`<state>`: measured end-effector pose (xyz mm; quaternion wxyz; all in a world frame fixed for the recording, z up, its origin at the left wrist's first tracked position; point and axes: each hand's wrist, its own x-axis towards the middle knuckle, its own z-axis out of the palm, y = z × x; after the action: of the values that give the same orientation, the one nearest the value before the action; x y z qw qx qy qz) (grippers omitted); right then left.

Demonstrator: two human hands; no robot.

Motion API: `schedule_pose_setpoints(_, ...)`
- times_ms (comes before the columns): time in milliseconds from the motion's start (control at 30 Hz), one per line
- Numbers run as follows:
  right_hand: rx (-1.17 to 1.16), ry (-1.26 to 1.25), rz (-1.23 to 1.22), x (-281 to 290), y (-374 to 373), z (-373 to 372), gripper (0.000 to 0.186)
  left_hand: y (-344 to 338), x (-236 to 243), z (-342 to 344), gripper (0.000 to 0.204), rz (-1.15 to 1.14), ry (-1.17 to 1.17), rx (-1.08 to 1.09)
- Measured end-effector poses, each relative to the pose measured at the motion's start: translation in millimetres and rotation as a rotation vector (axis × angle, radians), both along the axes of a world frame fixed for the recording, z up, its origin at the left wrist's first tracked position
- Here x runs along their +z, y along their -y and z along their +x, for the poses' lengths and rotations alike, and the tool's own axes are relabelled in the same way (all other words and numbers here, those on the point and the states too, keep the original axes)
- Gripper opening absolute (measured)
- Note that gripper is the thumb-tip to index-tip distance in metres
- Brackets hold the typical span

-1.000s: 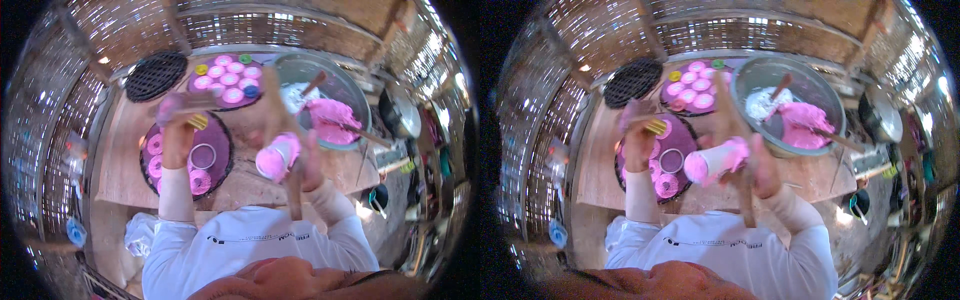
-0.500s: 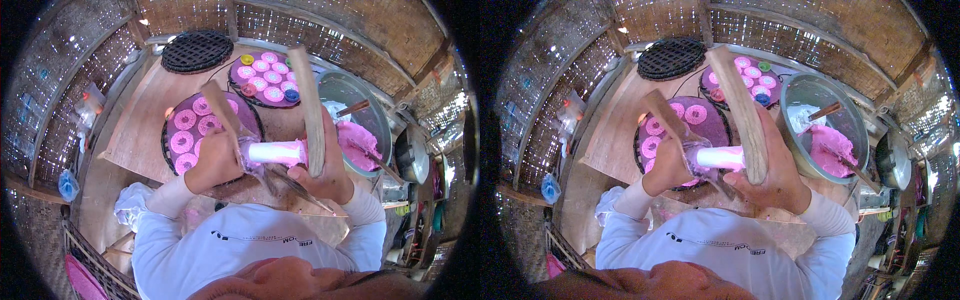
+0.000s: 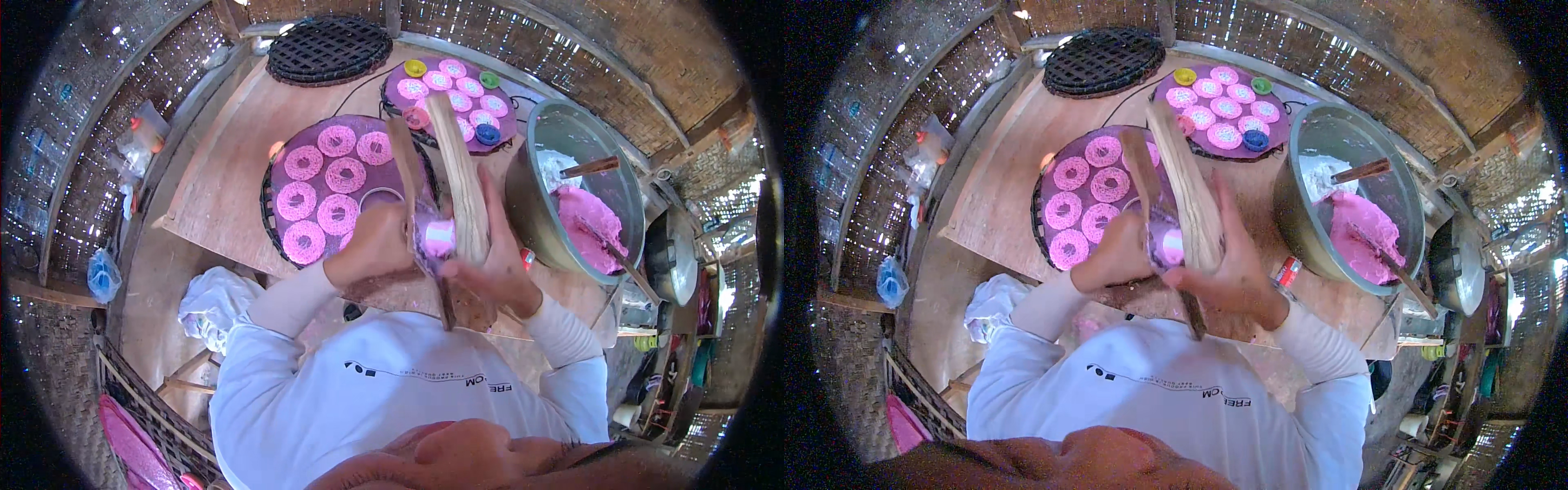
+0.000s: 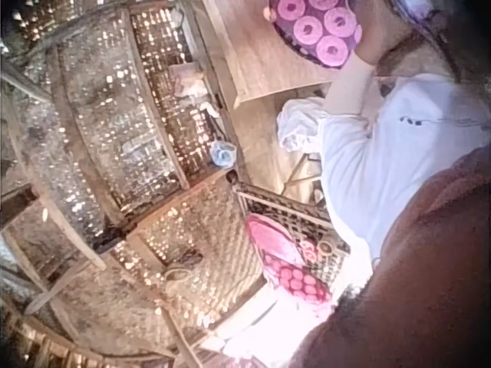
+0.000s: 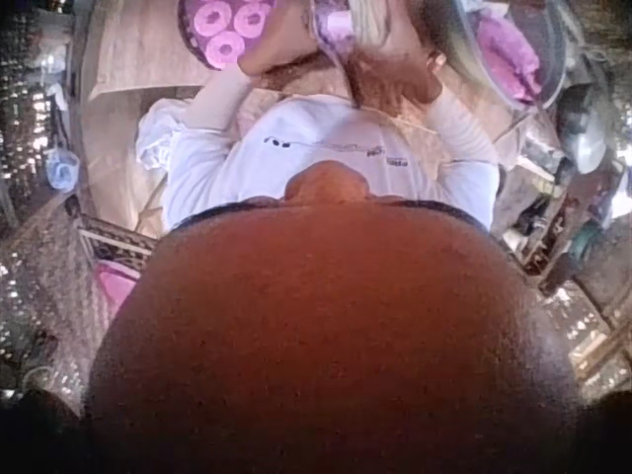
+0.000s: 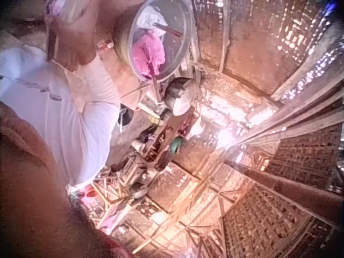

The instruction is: The person scoops pink batter from a large metal bowl using a wooden spatula and fills a cylindrical mold. They place the filled mold into a purple tray and press it down with a wooden board to flatten the batter. This process is repeated multiple times to fill several molds in the tray.

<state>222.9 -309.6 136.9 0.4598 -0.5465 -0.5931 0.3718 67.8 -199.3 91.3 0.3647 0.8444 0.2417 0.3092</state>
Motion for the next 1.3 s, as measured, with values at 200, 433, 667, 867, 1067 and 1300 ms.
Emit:
schedule_pose_setpoints(200, 0.420, -1.023, -0.417, -44.8, 21.8, 25.6, 0.074, -13.2, 15.6, 16.6, 0.034, 0.379, 0.132, 0.329)
schedule_pose_setpoints(433, -0.209, -0.639, -0.100, -54.1, 37.8, 50.3, 0.066, 12.7, -42.9, 22.4, 0.035, 0.427, -0.218, 0.317)
schedule_pose_setpoints(667, -0.193, -0.661, -0.145, -62.3, 46.5, 59.5, 0.076, 15.3, -98.1, 50.9, 0.031, 0.444, -0.457, 0.228)
schedule_pose_setpoints(867, -0.235, -0.559, -0.157, -72.1, 53.6, 64.1, 0.058, 15.3, -107.2, 54.2, 0.027, 0.485, -0.544, 0.202)
schedule_pose_setpoints(1067, -0.261, -0.488, -0.177, -69.5, 50.9, 60.1, 0.059, 29.2, -89.1, 10.2, 0.021, 0.545, -0.602, -0.025)
schedule_pose_setpoints(1300, -0.194, -0.437, -0.233, -49.5, 37.9, 39.1, 0.058, 36.4, -90.6, -96.4, 0.020, 0.684, -0.666, -0.110)
